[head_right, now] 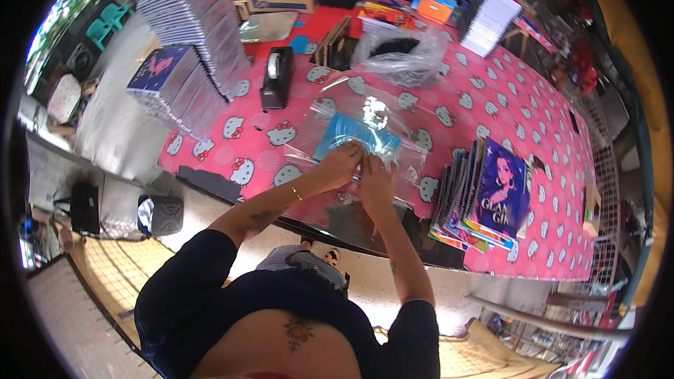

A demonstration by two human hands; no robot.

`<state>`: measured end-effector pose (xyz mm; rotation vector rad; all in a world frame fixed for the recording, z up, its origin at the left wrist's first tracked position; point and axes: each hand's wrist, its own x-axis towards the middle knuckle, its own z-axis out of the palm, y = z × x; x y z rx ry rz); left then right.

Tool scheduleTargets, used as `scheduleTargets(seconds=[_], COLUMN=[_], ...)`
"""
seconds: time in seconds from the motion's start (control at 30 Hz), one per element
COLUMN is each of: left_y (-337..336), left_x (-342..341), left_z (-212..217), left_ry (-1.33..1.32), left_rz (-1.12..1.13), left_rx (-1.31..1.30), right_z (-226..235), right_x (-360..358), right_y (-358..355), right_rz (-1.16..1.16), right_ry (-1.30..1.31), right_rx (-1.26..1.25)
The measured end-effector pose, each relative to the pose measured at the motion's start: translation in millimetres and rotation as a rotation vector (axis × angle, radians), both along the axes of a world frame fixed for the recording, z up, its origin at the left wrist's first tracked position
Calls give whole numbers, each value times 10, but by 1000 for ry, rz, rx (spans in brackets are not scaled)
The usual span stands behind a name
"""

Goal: The person places stacks of notebooks into plastic bags and seals them using tape from a dispenser.

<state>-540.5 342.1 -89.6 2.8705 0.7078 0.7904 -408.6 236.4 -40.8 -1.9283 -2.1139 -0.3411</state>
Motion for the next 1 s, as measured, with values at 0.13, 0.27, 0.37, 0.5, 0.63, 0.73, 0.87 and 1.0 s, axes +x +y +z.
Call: scheduleTargets(seconds=[0.13,0.27,0.37,0.5,0.63,0.73,0.87,1.0], left_y=[-159,920,1764,2022,1607,1614,1506,584], left_x=[-573,-1690,-1989,-1927,-1781,-1820,-1748,-684], left_z=[235,-192,233,349,-70,-144,513,536], left_ry=[22,-206,-686,-952,-1308,-828,-125,-401], left_rz=[147,673,769,671,474,848,929,325], left_rx=[-1,-136,-536,-1245,-1306,-916,-474,-777], right_z=[-243,-95,-63,-80,-82,-33,-79,-151], right_x=[139,83,90,99,111,126,158,148], right_y=[27,23,40,5,-2,-23,-36,-14], right_rz=[49,76,98,83,54,75,50,61], right_ry=[0,94,121,160,194,188,172,153], right_rx=[-64,-106,-94,-55,-45,-86,-58,-43])
